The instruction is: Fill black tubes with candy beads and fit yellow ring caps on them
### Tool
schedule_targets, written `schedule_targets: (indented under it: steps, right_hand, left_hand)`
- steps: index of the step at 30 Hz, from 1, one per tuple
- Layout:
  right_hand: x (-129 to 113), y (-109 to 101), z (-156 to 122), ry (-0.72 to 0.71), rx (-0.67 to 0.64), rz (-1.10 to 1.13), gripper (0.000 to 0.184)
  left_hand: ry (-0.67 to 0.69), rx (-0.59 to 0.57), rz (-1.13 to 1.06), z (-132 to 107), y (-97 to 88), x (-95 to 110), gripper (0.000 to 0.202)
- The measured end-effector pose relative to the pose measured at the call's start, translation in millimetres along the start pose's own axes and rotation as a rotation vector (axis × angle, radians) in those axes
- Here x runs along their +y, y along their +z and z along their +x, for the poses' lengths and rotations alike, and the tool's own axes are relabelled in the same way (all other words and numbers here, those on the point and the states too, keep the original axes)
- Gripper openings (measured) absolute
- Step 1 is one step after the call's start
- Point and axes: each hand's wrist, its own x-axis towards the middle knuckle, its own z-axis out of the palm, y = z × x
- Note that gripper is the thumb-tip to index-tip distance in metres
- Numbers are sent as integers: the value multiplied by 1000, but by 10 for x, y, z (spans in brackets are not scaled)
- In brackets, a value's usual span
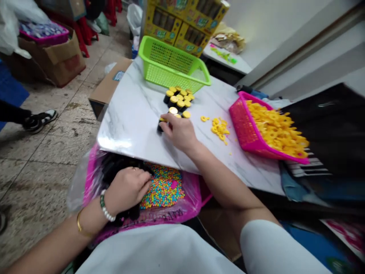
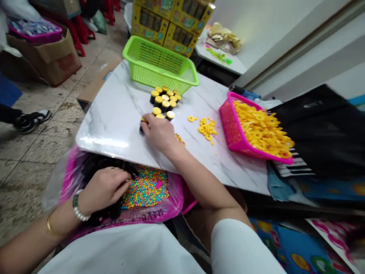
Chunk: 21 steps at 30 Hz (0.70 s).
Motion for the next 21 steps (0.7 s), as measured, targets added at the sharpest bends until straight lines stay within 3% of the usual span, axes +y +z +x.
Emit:
schedule_targets:
  steps: [2,5,8,12,15,18,21]
  right_hand:
    - [-19,-31,-67,-22,-56,23,29]
    - [-71,-53,-208,-47,-118,17,27]
    - [-95,-39,-317,-50,-111,-14,22]
    - [11,-150,-390,-62,-40,-19,25]
    - [325,-426,-447,61,132,-77,24]
    - [864,-689,-528,373,269,-277,27]
    - [1405,-741,-630,684,103,-473,35]
  left_hand:
    - [57,-112,197,6,139,13,16]
    - [20,-200,380,64,344,2,36]
    - [-1,-282,436,120,456,16,31]
    - [117,-371,391,163,501,85,22]
    - [109,-368,335,203,480,125,16]
    - [135,-392,293,250,458,131,15]
    - [194,-460,226,274,485,87,17]
